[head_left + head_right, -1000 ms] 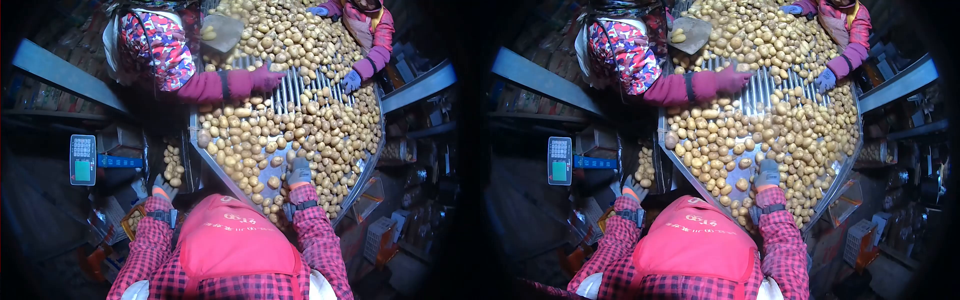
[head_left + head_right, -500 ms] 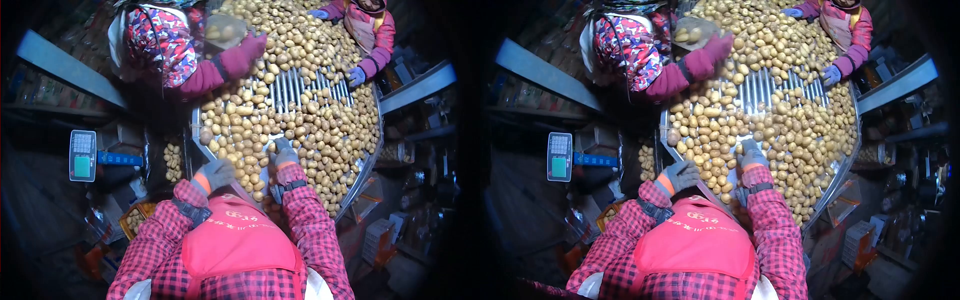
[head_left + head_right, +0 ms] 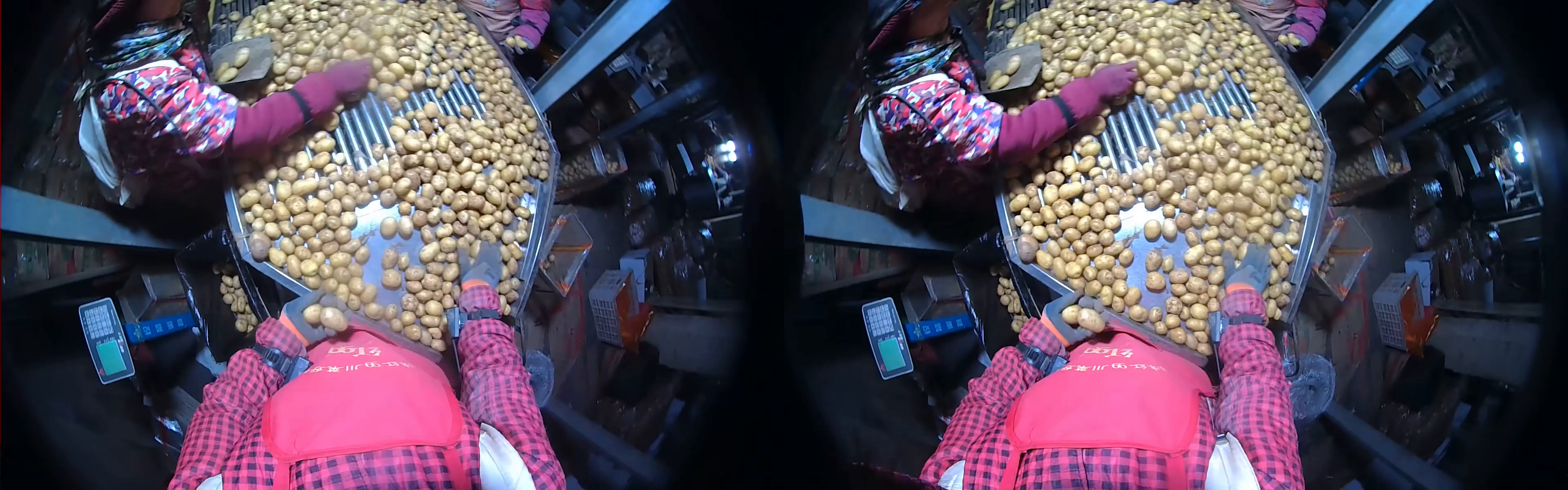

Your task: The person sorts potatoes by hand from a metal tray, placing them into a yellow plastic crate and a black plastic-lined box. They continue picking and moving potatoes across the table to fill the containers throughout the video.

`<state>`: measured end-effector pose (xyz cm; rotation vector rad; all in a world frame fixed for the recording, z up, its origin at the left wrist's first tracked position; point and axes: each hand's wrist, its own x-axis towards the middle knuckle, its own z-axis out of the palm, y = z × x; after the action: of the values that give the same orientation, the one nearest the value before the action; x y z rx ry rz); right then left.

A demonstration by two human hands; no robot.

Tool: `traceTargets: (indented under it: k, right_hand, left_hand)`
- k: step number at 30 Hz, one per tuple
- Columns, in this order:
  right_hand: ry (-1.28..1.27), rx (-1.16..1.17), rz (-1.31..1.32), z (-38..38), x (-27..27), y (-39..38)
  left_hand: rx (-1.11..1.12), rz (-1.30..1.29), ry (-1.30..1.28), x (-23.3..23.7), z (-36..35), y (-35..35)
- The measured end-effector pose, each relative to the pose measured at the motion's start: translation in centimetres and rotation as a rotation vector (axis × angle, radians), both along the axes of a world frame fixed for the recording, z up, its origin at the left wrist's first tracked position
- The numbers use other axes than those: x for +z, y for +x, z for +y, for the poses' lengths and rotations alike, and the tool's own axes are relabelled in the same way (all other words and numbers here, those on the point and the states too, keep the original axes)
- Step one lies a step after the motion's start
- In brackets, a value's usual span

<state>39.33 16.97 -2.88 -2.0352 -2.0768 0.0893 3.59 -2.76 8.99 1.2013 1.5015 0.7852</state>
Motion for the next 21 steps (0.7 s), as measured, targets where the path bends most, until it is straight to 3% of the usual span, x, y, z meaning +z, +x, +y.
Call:
traceTargets:
  k: [1, 2, 3, 6, 7, 8, 9, 10, 11, 13, 14, 15, 16, 17, 18, 19, 21]
  right_hand:
    - [-0.016, -0.052, -0.052, -0.5, -1.3, 0.7]
    - [-0.304, 0.000, -0.099, -1.2, 2.8, -2.0]
    - [-0.432, 0.017, -0.156, -2.1, 5.4, -4.4]
    - [-0.202, 0.343, 0.001, -6.9, 2.4, -7.4]
    - [-0.289, 0.371, 0.093, -7.0, 2.8, -7.0]
    - [-0.375, 0.397, 0.186, -6.9, 3.4, -6.1]
    - [-0.458, 0.425, 0.280, -6.8, 4.2, -5.2]
    - [-0.118, 0.310, 0.239, -8.2, 5.6, -3.9]
    - [0.004, 0.190, 0.312, -8.6, 3.1, -1.0]
    - [0.099, -0.211, 0.876, -9.2, -0.5, 4.0]
    - [0.088, -0.317, 0.879, -9.8, -0.5, 4.3]
    - [0.077, -0.422, 0.886, -10.3, -0.4, 4.5]
    - [0.085, -0.318, 0.414, -10.8, 0.1, 3.7]
    - [0.091, -0.205, -0.058, -11.2, 0.7, 3.0]
    - [-0.020, -0.193, -0.031, -10.7, 0.0, 1.8]
    - [-0.130, -0.182, -0.005, -10.1, -0.7, 0.7]
    - [-0.126, -0.053, -0.004, -9.1, -2.4, -1.4]
  left_hand:
    - [-0.056, -0.040, 0.020, 0.0, 0.3, 0.0]
    - [-0.112, -0.080, 0.037, -0.1, 0.5, 0.0]
    - [-0.165, -0.121, 0.049, -0.1, 0.5, 0.0]
    - [-0.175, -0.139, 0.071, 0.8, 0.8, -0.2]
    - [-0.165, -0.125, 0.067, 0.8, 0.8, -0.5]
    - [-0.039, -0.310, 0.055, -0.3, -0.2, -1.0]
    - [0.026, -0.324, -0.094, 0.3, -0.8, -2.0]
    - [0.277, -0.535, -0.241, -1.2, -1.8, -3.4]
    - [0.454, -0.791, -0.354, -2.3, -3.1, -5.5]
    - [0.809, -1.327, -0.509, -3.4, -5.4, -9.1]
    - [0.947, -1.234, -0.436, -2.2, -6.0, -9.3]
    - [0.650, -0.664, -0.194, -3.9, -8.2, -10.7]
    - [0.508, -0.010, 0.003, -5.6, -10.6, -12.1]
    - [0.451, 0.253, -0.024, -5.6, -11.4, -12.9]
    - [0.397, 0.518, -0.059, -5.6, -12.3, -13.6]
    - [0.436, 0.604, -0.219, -5.8, -12.9, -14.2]
    - [0.874, 0.249, -0.462, -11.0, -15.6, -17.2]
